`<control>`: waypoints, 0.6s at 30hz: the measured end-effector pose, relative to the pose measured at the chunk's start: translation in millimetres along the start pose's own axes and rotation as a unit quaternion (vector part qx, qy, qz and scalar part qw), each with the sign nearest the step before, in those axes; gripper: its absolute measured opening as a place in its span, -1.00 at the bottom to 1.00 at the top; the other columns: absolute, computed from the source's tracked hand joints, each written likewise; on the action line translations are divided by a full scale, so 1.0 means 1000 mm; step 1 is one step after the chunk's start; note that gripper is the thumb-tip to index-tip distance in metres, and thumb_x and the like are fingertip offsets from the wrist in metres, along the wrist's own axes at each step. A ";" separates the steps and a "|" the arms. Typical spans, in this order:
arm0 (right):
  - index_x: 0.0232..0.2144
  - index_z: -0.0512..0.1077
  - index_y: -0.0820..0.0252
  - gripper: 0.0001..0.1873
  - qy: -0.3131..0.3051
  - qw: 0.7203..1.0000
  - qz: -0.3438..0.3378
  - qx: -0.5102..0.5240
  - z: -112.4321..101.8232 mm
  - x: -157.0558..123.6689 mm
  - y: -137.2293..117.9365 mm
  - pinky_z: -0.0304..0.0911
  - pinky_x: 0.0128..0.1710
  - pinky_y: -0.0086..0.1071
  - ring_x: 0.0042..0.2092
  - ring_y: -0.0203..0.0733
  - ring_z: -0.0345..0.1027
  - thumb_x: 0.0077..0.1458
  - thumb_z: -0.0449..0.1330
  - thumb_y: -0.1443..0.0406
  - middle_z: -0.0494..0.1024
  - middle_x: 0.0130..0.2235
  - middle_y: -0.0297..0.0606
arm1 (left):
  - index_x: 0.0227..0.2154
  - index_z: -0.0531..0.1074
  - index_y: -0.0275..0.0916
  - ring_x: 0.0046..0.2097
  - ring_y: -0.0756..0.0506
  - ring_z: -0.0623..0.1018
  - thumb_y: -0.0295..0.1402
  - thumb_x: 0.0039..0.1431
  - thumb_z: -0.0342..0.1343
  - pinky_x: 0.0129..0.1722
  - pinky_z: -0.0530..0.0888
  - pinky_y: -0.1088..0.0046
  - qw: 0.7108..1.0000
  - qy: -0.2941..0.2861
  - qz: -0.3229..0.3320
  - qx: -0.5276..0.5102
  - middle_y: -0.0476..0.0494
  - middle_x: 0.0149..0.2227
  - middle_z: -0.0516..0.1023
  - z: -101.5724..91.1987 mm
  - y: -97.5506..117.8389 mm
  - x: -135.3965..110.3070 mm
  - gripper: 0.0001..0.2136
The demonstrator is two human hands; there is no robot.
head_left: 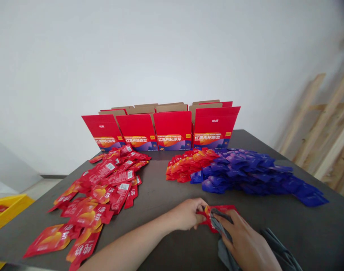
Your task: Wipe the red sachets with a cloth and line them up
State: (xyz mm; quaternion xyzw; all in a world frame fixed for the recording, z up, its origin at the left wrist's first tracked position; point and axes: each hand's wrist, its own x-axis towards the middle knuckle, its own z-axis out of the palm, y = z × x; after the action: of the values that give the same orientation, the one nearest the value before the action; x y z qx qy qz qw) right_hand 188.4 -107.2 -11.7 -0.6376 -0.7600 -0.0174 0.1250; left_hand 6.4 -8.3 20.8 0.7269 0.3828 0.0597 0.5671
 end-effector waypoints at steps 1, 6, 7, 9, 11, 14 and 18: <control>0.05 0.38 0.00 -0.54 0.008 1.000 0.010 -0.004 0.002 -0.003 0.009 0.38 -0.19 -0.36 -0.10 -0.18 0.43 0.11 -0.01 0.36 0.43 -0.02 -0.18 | -0.12 0.34 -0.22 -0.62 0.15 0.30 -0.50 0.06 0.03 -0.67 0.19 0.70 1.000 0.000 -0.002 0.004 0.10 -0.43 0.37 0.000 0.000 0.000 -0.71; -0.03 0.43 0.14 -0.62 0.013 0.997 0.077 -0.027 0.002 -0.013 0.055 0.38 -0.23 -0.30 -0.22 -0.16 0.45 0.18 -0.04 0.25 0.46 -0.17 -0.15 | 0.01 0.28 -0.17 -0.60 0.16 0.34 -0.46 0.07 0.08 -0.68 0.24 0.68 1.000 0.012 -0.024 -0.015 0.04 -0.28 0.39 0.002 -0.002 0.000 -0.60; -0.07 0.45 0.14 -0.64 0.009 0.996 0.078 -0.030 0.000 -0.013 0.060 0.37 -0.21 -0.28 -0.23 -0.15 0.45 0.18 -0.05 0.25 0.46 -0.19 -0.16 | 0.03 0.26 -0.16 -0.59 0.16 0.36 -0.45 0.06 0.09 -0.68 0.26 0.68 0.999 0.014 -0.028 -0.026 0.03 -0.25 0.39 0.002 -0.002 0.001 -0.57; -0.12 0.47 0.13 -0.65 0.005 0.996 0.077 -0.033 -0.006 -0.010 0.062 0.36 -0.18 -0.25 -0.23 -0.14 0.45 0.18 -0.05 0.25 0.47 -0.22 -0.17 | 0.06 0.23 -0.16 -0.58 0.16 0.39 -0.47 0.04 0.10 -0.69 0.28 0.70 0.998 0.013 -0.030 -0.050 0.00 -0.22 0.38 0.002 -0.004 0.002 -0.53; -0.09 0.46 0.13 -0.64 0.010 0.996 0.080 -0.025 -0.012 -0.005 0.056 0.37 -0.18 -0.26 -0.22 -0.15 0.45 0.19 -0.06 0.23 0.46 -0.19 -0.18 | 0.05 0.24 -0.19 -0.57 0.16 0.40 -0.51 0.02 0.10 -0.68 0.29 0.70 0.997 0.008 -0.029 -0.071 -0.01 -0.22 0.38 0.002 -0.004 0.003 -0.52; 0.00 0.41 0.06 -0.61 0.017 0.998 0.067 0.003 -0.018 0.005 0.031 0.38 -0.27 -0.36 -0.19 -0.20 0.45 0.20 -0.05 0.20 0.45 -0.12 -0.20 | -0.04 0.30 -0.24 -0.57 0.14 0.41 -0.56 0.00 0.06 -0.69 0.29 0.70 0.996 -0.009 -0.023 -0.087 0.02 -0.30 0.39 0.001 -0.003 0.003 -0.59; 0.05 0.37 0.00 -0.54 -0.002 1.000 -0.022 0.017 -0.013 0.013 -0.004 0.39 -0.25 -0.39 -0.15 -0.21 0.45 0.10 0.01 0.34 0.45 -0.05 -0.21 | -0.16 0.35 -0.25 -0.58 0.13 0.38 -0.56 0.01 0.04 -0.69 0.27 0.70 0.996 -0.011 -0.010 -0.087 0.06 -0.38 0.38 0.001 -0.002 0.002 -0.71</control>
State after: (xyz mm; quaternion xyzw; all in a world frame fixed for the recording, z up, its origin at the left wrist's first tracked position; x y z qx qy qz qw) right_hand 184.5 -97.6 3.8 -0.6185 -0.7743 -0.0055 0.1339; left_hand 7.4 -7.4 18.4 0.6718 0.3768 0.0789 0.6328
